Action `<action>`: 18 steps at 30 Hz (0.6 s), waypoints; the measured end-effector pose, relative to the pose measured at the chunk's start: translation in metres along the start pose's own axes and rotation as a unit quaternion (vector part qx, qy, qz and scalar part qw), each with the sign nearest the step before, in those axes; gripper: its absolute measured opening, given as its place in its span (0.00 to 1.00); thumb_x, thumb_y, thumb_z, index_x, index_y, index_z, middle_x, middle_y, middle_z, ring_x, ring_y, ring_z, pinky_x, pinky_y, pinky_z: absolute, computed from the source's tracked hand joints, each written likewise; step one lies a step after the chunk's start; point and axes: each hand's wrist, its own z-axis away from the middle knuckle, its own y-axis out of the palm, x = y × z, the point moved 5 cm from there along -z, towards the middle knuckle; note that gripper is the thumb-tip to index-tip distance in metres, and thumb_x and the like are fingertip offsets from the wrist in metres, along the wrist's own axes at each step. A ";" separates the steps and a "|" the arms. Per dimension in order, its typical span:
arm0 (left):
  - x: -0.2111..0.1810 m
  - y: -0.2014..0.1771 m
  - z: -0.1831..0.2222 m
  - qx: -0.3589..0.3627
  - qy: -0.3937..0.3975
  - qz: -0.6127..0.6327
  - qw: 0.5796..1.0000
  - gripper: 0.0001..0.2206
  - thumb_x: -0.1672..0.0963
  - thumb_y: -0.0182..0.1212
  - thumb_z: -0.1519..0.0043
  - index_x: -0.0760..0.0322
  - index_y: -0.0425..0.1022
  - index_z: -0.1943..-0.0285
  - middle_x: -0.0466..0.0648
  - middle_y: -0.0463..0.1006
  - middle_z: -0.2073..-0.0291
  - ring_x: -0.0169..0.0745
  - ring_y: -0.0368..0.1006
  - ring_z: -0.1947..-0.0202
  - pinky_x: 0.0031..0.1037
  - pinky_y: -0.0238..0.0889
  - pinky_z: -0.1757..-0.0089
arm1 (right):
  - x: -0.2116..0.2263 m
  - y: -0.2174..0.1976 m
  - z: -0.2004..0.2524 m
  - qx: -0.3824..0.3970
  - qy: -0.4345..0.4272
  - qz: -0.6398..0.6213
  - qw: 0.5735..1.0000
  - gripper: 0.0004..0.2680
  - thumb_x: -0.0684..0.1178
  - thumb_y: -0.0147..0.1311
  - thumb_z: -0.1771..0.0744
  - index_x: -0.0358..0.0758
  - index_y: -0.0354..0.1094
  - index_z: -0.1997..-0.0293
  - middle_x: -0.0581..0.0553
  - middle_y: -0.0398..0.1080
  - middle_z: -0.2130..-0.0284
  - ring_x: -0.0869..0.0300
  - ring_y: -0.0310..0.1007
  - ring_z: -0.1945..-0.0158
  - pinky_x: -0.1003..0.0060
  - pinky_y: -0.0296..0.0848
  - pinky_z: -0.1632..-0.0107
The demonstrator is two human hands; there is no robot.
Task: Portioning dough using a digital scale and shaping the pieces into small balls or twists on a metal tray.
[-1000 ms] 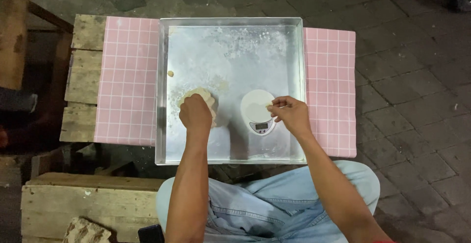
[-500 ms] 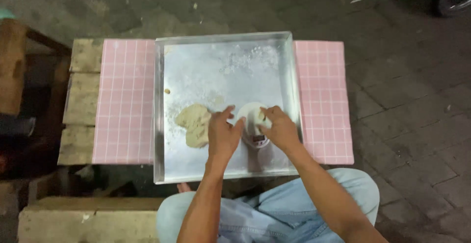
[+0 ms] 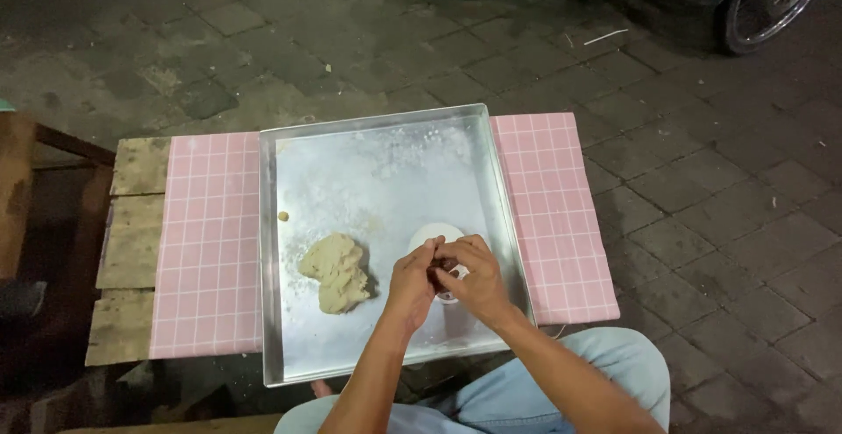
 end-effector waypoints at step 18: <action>0.018 0.050 0.037 0.186 0.125 -0.019 0.974 0.33 0.43 0.29 0.33 0.58 0.47 0.20 0.41 0.48 0.21 0.38 0.44 0.22 0.31 0.36 0.31 | 0.030 -0.001 -0.016 -0.066 0.038 0.055 0.996 0.25 0.47 0.33 0.27 0.41 0.21 0.21 0.39 0.29 0.21 0.45 0.22 0.19 0.45 0.25 0.22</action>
